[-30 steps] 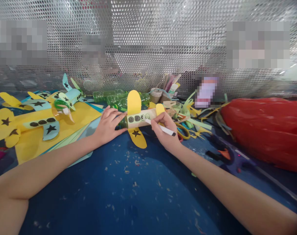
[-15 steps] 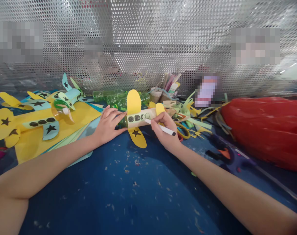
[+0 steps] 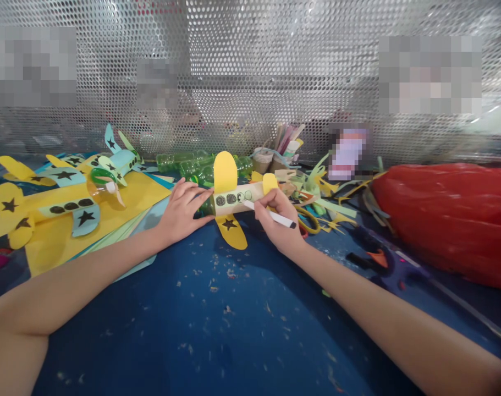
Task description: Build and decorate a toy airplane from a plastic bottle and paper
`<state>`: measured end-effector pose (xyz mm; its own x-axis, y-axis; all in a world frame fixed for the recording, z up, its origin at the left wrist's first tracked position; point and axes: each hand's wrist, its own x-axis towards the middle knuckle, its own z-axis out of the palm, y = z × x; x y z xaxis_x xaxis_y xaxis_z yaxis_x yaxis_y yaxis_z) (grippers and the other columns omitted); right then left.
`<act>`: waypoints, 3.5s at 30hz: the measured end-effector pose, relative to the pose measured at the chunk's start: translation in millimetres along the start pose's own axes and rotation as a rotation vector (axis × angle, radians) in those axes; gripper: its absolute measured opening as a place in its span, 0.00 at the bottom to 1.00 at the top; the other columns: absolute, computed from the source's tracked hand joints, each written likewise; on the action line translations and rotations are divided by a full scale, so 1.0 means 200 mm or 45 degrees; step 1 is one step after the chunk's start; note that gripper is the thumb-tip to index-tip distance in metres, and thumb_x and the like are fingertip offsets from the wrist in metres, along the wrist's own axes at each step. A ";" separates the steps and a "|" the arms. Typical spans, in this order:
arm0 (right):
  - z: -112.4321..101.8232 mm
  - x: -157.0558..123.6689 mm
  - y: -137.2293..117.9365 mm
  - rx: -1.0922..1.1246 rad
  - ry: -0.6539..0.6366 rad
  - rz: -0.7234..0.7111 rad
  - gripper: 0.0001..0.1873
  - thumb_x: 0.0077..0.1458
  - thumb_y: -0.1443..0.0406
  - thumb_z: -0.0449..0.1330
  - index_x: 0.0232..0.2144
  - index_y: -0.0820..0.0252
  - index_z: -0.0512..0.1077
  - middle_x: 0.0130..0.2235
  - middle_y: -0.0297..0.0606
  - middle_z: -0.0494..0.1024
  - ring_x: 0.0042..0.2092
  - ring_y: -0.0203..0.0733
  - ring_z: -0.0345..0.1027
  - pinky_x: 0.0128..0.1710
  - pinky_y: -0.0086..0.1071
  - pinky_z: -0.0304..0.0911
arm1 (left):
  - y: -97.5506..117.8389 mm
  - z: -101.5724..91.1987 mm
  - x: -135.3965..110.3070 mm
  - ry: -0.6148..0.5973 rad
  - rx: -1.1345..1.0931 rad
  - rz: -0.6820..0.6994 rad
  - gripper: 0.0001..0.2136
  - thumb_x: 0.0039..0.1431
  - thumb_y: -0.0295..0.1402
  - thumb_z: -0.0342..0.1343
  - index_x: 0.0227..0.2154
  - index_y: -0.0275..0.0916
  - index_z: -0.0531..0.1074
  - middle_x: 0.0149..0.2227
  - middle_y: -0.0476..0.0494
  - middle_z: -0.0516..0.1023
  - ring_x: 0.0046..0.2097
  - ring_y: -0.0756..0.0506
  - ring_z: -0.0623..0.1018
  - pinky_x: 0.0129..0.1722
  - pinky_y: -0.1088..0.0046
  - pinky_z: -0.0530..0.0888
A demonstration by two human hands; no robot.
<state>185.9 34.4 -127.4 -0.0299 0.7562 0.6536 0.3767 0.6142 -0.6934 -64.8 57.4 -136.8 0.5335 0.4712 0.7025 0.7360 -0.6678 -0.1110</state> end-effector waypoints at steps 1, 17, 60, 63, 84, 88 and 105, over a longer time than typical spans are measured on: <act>0.00 0.00 0.00 -0.002 -0.002 -0.003 0.09 0.54 0.67 0.56 0.24 0.55 0.60 0.24 0.32 0.65 0.29 0.38 0.60 0.30 0.34 0.56 | 0.00 0.00 0.00 0.001 0.001 -0.002 0.27 0.58 0.50 0.57 0.56 0.38 0.67 0.49 0.39 0.75 0.55 0.37 0.67 0.61 0.48 0.59; 0.00 0.01 0.02 -0.027 0.057 -0.028 0.11 0.51 0.68 0.57 0.22 0.54 0.58 0.23 0.32 0.64 0.29 0.39 0.60 0.27 0.33 0.57 | 0.00 -0.01 0.00 -0.027 0.017 -0.007 0.27 0.59 0.49 0.57 0.56 0.37 0.67 0.49 0.39 0.74 0.56 0.37 0.67 0.62 0.48 0.58; 0.00 0.01 0.02 0.005 0.060 0.036 0.11 0.50 0.69 0.56 0.23 0.54 0.57 0.23 0.30 0.63 0.27 0.37 0.57 0.26 0.32 0.55 | 0.00 -0.01 0.00 -0.029 0.013 0.000 0.27 0.58 0.49 0.57 0.56 0.37 0.66 0.50 0.38 0.74 0.56 0.37 0.67 0.62 0.48 0.58; 0.00 0.01 0.03 -0.008 0.058 0.015 0.11 0.50 0.68 0.57 0.23 0.54 0.57 0.23 0.30 0.64 0.28 0.38 0.58 0.26 0.32 0.55 | 0.00 -0.01 0.00 -0.025 0.008 -0.003 0.27 0.58 0.49 0.57 0.56 0.38 0.66 0.50 0.39 0.75 0.56 0.37 0.67 0.62 0.48 0.58; 0.00 0.01 0.04 0.032 0.094 0.052 0.12 0.49 0.68 0.58 0.22 0.54 0.56 0.21 0.29 0.61 0.26 0.36 0.56 0.25 0.32 0.54 | 0.01 -0.01 0.00 -0.040 0.006 -0.019 0.27 0.59 0.49 0.56 0.56 0.39 0.66 0.49 0.38 0.75 0.56 0.37 0.67 0.61 0.48 0.58; 0.01 0.01 0.04 0.013 0.133 0.018 0.13 0.48 0.68 0.58 0.22 0.54 0.55 0.22 0.30 0.61 0.27 0.37 0.56 0.26 0.32 0.55 | 0.01 -0.01 0.00 -0.032 0.000 -0.021 0.27 0.59 0.50 0.55 0.56 0.39 0.66 0.49 0.39 0.75 0.56 0.37 0.67 0.61 0.48 0.58; 0.01 0.01 0.05 0.008 0.107 0.017 0.11 0.50 0.69 0.57 0.23 0.54 0.56 0.23 0.29 0.62 0.26 0.36 0.56 0.26 0.32 0.54 | 0.00 -0.01 0.00 -0.023 0.017 -0.007 0.28 0.59 0.49 0.56 0.57 0.39 0.66 0.49 0.39 0.75 0.56 0.37 0.67 0.62 0.49 0.58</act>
<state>188.3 42.7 -133.9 0.0528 0.7432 0.6670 0.3709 0.6056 -0.7041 -64.7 56.1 -135.8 0.5367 0.4852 0.6903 0.7443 -0.6576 -0.1165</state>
